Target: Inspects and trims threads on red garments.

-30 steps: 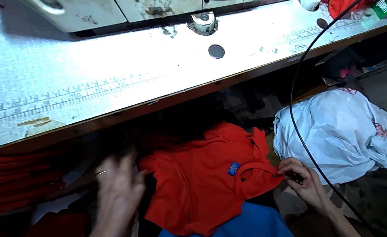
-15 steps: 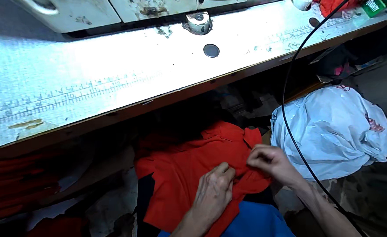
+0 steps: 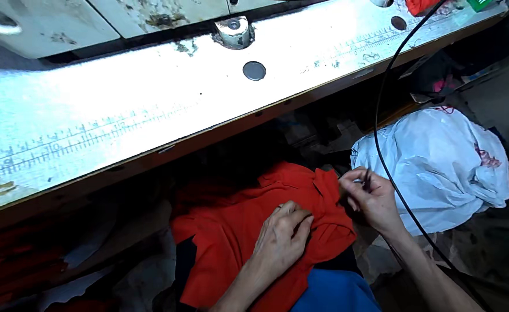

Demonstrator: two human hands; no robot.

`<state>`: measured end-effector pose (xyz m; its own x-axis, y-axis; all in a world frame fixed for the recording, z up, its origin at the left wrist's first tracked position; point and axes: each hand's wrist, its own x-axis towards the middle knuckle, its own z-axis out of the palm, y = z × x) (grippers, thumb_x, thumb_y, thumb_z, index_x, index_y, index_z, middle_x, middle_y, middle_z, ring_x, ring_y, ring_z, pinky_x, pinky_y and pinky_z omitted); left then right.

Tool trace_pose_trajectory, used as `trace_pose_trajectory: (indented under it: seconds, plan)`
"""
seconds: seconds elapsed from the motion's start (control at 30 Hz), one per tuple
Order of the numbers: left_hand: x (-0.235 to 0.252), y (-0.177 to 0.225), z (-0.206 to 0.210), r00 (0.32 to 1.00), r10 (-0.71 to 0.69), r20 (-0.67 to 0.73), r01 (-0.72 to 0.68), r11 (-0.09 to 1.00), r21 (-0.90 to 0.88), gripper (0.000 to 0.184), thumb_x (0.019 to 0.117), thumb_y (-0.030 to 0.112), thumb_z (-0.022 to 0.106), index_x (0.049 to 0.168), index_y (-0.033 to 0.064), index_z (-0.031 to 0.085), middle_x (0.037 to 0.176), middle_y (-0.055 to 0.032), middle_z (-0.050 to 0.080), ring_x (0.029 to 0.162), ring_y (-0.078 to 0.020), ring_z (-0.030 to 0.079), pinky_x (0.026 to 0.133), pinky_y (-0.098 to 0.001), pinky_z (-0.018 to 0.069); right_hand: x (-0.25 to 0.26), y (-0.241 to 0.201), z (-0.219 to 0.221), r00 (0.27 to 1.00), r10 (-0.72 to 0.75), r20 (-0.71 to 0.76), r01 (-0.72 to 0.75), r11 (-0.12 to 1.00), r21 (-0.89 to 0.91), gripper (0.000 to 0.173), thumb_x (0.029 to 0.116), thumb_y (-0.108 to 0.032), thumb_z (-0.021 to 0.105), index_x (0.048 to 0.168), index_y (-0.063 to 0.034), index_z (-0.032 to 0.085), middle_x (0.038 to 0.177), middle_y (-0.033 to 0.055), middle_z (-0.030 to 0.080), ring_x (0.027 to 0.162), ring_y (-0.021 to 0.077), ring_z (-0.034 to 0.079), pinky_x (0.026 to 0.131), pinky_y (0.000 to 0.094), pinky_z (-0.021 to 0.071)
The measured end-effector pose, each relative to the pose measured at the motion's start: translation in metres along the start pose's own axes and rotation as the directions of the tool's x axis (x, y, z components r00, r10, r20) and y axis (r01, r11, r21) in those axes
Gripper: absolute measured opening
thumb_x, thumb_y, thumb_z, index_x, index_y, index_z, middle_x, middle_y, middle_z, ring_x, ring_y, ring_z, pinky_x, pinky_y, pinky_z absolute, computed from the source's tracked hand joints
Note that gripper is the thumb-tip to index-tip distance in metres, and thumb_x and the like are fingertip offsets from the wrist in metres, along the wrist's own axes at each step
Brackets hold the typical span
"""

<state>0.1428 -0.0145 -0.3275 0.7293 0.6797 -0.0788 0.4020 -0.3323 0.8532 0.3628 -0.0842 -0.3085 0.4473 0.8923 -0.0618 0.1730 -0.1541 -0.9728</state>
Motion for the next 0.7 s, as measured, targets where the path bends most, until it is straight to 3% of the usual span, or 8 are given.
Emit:
trace_pose_trajectory:
  seconds: [0.1,0.17,0.27,0.37,0.53,0.57,0.63,0.7]
  plan:
    - [0.01,0.004,0.0,0.986,-0.069,0.149,0.085,0.991,-0.103,0.025,0.1004,0.03,0.059,0.102,0.013,0.078,0.096,0.0013,0.069,0.09,-0.0072,0.066,0.082,-0.0276,0.0556,-0.009,-0.003,0.003,0.939,-0.032,0.341,0.116,0.967,-0.227,0.007,0.0904,-0.006,0.07,0.095,-0.0049,0.075,0.088,0.0008,0.068,0.075,0.0044,0.064,0.068,0.0202,0.0563]
    - [-0.002,0.011,0.006,0.989,0.019,0.147,-0.014,0.999,-0.037,0.025,0.0956,0.032,0.066,0.092,0.0096,0.077,0.089,-0.0038,0.069,0.083,-0.0148,0.067,0.074,-0.0346,0.0569,-0.018,0.001,0.003,0.889,0.08,0.451,0.08,0.942,-0.325,0.016,0.0909,-0.004,0.07,0.106,-0.0022,0.076,0.089,0.0052,0.068,0.077,0.0071,0.063,0.072,0.0219,0.0544]
    - [-0.022,0.012,0.021,0.985,0.164,0.045,-0.169,0.977,0.129,0.028,0.0891,0.035,0.071,0.092,0.0083,0.076,0.086,-0.0065,0.069,0.081,-0.0208,0.069,0.069,-0.0353,0.0583,-0.029,0.014,-0.004,0.881,0.145,0.45,-0.035,0.969,-0.243,0.022,0.0915,-0.004,0.069,0.113,-0.0028,0.075,0.09,0.0019,0.068,0.075,0.0008,0.059,0.07,0.0151,0.0509]
    - [-0.022,0.009,0.026,0.981,0.188,-0.048,-0.173,0.959,0.224,0.02,0.0888,0.027,0.069,0.093,0.0084,0.075,0.089,-0.0058,0.07,0.083,-0.0204,0.07,0.071,-0.0331,0.0594,-0.038,0.022,-0.006,0.899,0.126,0.419,-0.074,0.988,-0.137,0.02,0.0898,-0.004,0.07,0.109,-0.0033,0.076,0.09,-0.0014,0.068,0.074,-0.0031,0.058,0.069,0.011,0.0494]
    - [-0.019,0.006,0.027,0.985,0.165,-0.047,-0.149,0.958,0.245,0.018,0.0915,0.021,0.064,0.092,0.0067,0.075,0.086,-0.0071,0.07,0.082,-0.0225,0.071,0.072,-0.0348,0.0594,-0.038,0.026,0.008,0.916,-0.025,0.4,0.16,0.938,-0.308,0.011,0.0895,-0.005,0.066,0.096,-0.0052,0.075,0.085,0.0015,0.067,0.079,0.0042,0.064,0.073,0.0196,0.0543]
    - [-0.019,0.005,0.025,0.984,0.168,-0.053,-0.155,0.968,0.197,0.019,0.095,0.019,0.062,0.09,0.0056,0.074,0.084,-0.0077,0.069,0.079,-0.0213,0.07,0.071,-0.0331,0.0591,-0.035,0.022,0.009,0.927,-0.032,0.373,0.139,0.954,-0.264,0.009,0.0898,-0.005,0.065,0.093,-0.0048,0.074,0.084,0.0009,0.067,0.076,0.004,0.063,0.07,0.0193,0.0537]
    - [-0.019,0.009,0.017,0.985,0.156,-0.076,-0.147,0.983,0.112,0.023,0.0997,0.018,0.059,0.09,0.0029,0.073,0.082,-0.0106,0.069,0.077,-0.0208,0.069,0.072,-0.0305,0.0581,-0.023,0.008,0.004,0.977,0.057,0.206,-0.069,0.996,0.056,0.009,0.0937,-0.005,0.064,0.094,-0.0093,0.071,0.077,-0.0057,0.066,0.057,-0.0025,0.053,0.053,0.0144,0.0459]
    - [-0.023,0.009,0.016,0.98,0.153,-0.125,-0.145,0.987,0.071,0.021,0.0981,0.016,0.06,0.089,0.002,0.074,0.082,-0.0106,0.069,0.076,-0.0194,0.069,0.073,-0.0284,0.0573,-0.003,-0.009,-0.003,0.987,0.161,0.018,-0.156,0.921,0.356,0.015,0.0948,-0.004,0.06,0.094,-0.0163,0.069,0.064,-0.0087,0.06,0.042,-0.0035,0.042,0.041,0.0133,0.0381]
